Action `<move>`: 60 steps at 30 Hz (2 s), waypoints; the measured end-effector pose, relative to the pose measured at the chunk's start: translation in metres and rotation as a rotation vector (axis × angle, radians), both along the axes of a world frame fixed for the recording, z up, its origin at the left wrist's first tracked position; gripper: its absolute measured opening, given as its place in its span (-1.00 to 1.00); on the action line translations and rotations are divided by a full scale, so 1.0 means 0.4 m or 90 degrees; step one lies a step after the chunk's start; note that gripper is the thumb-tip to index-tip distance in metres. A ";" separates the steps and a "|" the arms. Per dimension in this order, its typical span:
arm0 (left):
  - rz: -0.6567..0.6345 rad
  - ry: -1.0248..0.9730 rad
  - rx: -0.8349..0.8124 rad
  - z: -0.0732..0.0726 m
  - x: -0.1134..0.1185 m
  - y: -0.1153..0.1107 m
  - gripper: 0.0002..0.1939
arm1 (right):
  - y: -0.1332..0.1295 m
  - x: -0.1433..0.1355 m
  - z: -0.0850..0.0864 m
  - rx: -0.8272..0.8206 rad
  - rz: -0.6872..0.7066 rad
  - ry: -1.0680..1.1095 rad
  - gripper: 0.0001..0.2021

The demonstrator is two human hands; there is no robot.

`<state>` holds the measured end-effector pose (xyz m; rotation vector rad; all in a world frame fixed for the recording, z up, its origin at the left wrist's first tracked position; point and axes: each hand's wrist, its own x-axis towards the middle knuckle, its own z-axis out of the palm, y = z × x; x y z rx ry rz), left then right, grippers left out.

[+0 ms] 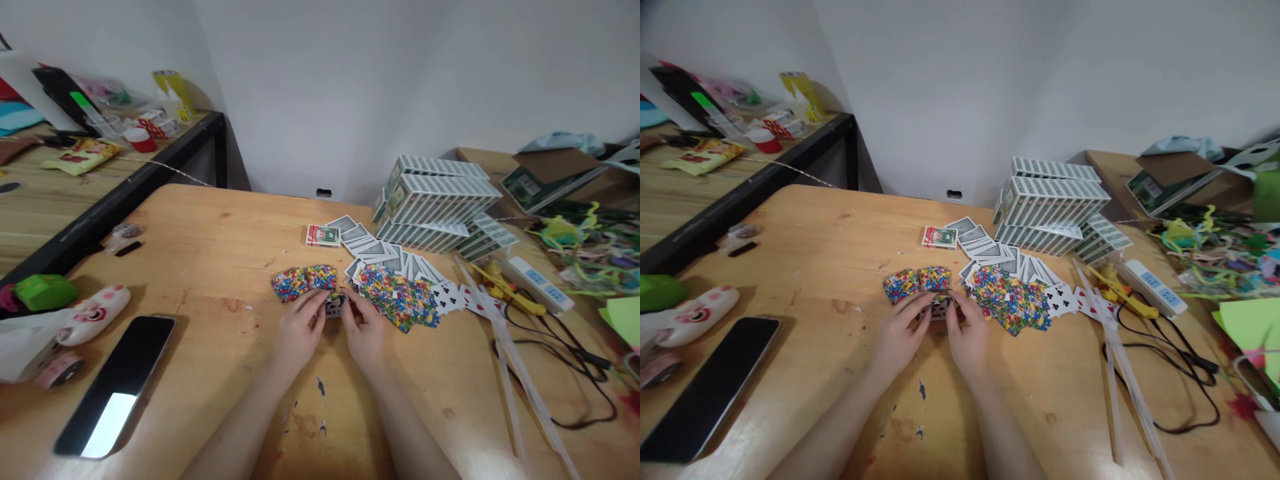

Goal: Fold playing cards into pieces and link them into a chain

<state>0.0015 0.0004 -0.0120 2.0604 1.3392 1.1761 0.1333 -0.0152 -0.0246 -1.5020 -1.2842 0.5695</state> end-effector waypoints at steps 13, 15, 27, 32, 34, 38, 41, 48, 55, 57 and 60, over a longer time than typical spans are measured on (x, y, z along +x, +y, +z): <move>0.012 -0.035 -0.043 0.000 -0.001 0.004 -0.80 | 0.009 0.009 0.031 -0.090 -0.031 0.277 -0.75; 0.033 -0.040 -0.041 0.000 -0.003 0.002 -0.80 | 0.010 0.010 0.027 -0.102 -0.017 0.328 -0.72; 0.142 0.007 -0.066 0.006 -0.009 -0.004 -0.84 | -0.007 -0.024 0.052 -0.342 0.375 0.632 -0.54; 0.097 0.032 -0.062 -0.004 -0.007 -0.003 -0.82 | -0.012 -0.022 0.048 -0.305 0.333 0.624 -0.66; 0.076 0.014 -0.068 -0.005 -0.007 -0.005 -0.80 | -0.014 -0.021 0.046 -0.291 0.342 0.610 -0.71; 0.005 -0.007 -0.034 0.013 -0.006 -0.011 -0.61 | -0.010 -0.020 0.048 -0.261 0.341 0.587 -0.73; -0.058 0.046 0.034 0.032 -0.004 -0.014 -0.54 | -0.007 -0.023 0.049 -0.240 0.325 0.577 -0.70; -0.042 0.046 0.070 0.036 -0.005 -0.012 -0.68 | -0.011 -0.029 0.051 -0.225 0.321 0.549 -0.59; 0.044 0.034 0.046 0.026 -0.022 0.003 -0.76 | -0.007 -0.007 0.054 -0.300 0.414 0.521 -0.53; 0.035 0.032 0.053 0.024 -0.023 0.005 -0.76 | -0.007 -0.003 0.054 -0.306 0.443 0.586 -0.58; 0.008 0.014 0.049 0.020 -0.022 0.004 -0.76 | -0.011 0.003 0.053 -0.304 0.456 0.664 -0.70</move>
